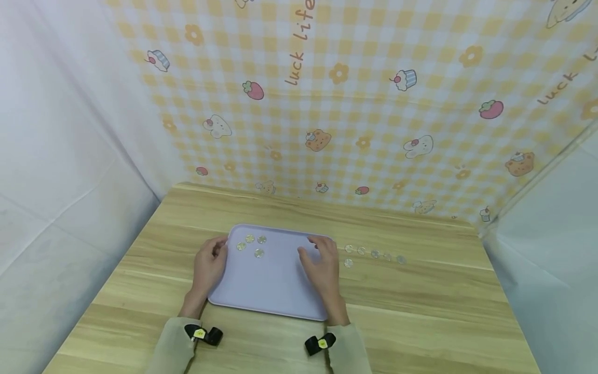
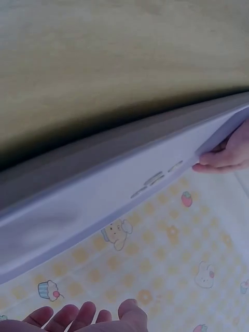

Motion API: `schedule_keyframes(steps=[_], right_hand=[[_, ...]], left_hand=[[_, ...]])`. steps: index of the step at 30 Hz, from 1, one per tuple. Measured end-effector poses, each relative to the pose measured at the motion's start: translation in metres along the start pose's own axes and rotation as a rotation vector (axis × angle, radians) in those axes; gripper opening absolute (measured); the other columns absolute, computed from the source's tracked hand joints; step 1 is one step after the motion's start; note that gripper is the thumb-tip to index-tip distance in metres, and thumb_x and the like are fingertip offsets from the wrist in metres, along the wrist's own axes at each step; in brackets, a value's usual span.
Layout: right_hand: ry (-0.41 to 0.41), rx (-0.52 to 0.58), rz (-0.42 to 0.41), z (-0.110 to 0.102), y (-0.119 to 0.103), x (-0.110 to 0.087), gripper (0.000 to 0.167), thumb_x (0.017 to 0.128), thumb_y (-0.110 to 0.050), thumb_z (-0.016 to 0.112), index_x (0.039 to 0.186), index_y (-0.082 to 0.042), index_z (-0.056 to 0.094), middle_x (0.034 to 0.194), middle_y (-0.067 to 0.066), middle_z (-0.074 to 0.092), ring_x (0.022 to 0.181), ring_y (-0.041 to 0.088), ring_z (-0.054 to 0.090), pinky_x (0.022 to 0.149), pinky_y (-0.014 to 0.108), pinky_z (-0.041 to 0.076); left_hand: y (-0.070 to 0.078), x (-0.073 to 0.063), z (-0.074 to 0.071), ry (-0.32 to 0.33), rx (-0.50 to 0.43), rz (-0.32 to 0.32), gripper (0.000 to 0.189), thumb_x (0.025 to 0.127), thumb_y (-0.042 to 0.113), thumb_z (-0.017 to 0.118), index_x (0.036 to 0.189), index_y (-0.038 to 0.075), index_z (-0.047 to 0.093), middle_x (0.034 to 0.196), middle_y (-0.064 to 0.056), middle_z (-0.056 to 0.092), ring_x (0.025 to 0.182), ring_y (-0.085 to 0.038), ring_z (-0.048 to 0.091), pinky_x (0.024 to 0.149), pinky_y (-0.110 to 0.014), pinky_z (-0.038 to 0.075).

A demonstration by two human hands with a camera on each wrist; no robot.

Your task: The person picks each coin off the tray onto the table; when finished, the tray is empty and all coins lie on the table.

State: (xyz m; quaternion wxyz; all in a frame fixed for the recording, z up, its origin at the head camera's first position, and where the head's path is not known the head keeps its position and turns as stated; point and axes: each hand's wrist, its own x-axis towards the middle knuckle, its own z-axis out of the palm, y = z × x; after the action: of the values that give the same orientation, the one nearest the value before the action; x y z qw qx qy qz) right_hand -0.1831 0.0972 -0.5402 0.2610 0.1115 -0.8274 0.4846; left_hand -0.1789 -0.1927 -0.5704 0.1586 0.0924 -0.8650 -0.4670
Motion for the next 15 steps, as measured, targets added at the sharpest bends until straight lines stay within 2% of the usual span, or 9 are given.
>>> schedule_keyframes(steps=[3, 5, 10, 15], right_hand=[[0.000, 0.010, -0.075, 0.008, -0.001, 0.000, 0.032, 0.078, -0.005, 0.080, 0.108, -0.004, 0.071, 0.104, 0.013, 0.069, 0.093, 0.032, 0.060, 0.080, 0.037, 0.049], [-0.004, 0.013, -0.096, 0.013, -0.002, 0.001, 0.031, 0.079, -0.005, 0.080, 0.108, -0.003, 0.071, 0.104, 0.013, 0.069, 0.093, 0.032, 0.060, 0.082, 0.034, 0.049], [-0.050, 0.005, -0.049, 0.025, -0.010, 0.003, 0.032, 0.080, -0.011, 0.080, 0.109, -0.001, 0.072, 0.104, 0.011, 0.071, 0.095, 0.027, 0.060, 0.084, 0.034, 0.049], [-0.096, -0.011, -0.043, 0.035, -0.015, 0.001, 0.031, 0.080, -0.013, 0.081, 0.108, -0.002, 0.072, 0.105, 0.009, 0.071, 0.094, 0.025, 0.060, 0.085, 0.036, 0.049]], left_hand=[[0.002, 0.000, -0.001, 0.002, -0.008, 0.001, 0.024, 0.098, 0.010, 0.057, 0.119, 0.004, 0.067, 0.100, -0.010, 0.065, 0.084, -0.019, 0.059, 0.068, -0.023, 0.049], [0.003, -0.001, -0.002, 0.009, -0.004, -0.004, 0.024, 0.098, 0.010, 0.057, 0.119, 0.003, 0.067, 0.101, -0.010, 0.065, 0.083, -0.019, 0.059, 0.068, -0.022, 0.048], [0.004, -0.001, -0.004, 0.000, 0.001, -0.023, 0.025, 0.099, 0.012, 0.056, 0.120, 0.004, 0.067, 0.101, -0.009, 0.065, 0.085, -0.019, 0.059, 0.069, -0.023, 0.048], [0.003, -0.001, -0.002, -0.010, -0.004, -0.023, 0.025, 0.099, 0.012, 0.057, 0.120, 0.005, 0.067, 0.101, -0.009, 0.064, 0.085, -0.019, 0.059, 0.070, -0.024, 0.049]])
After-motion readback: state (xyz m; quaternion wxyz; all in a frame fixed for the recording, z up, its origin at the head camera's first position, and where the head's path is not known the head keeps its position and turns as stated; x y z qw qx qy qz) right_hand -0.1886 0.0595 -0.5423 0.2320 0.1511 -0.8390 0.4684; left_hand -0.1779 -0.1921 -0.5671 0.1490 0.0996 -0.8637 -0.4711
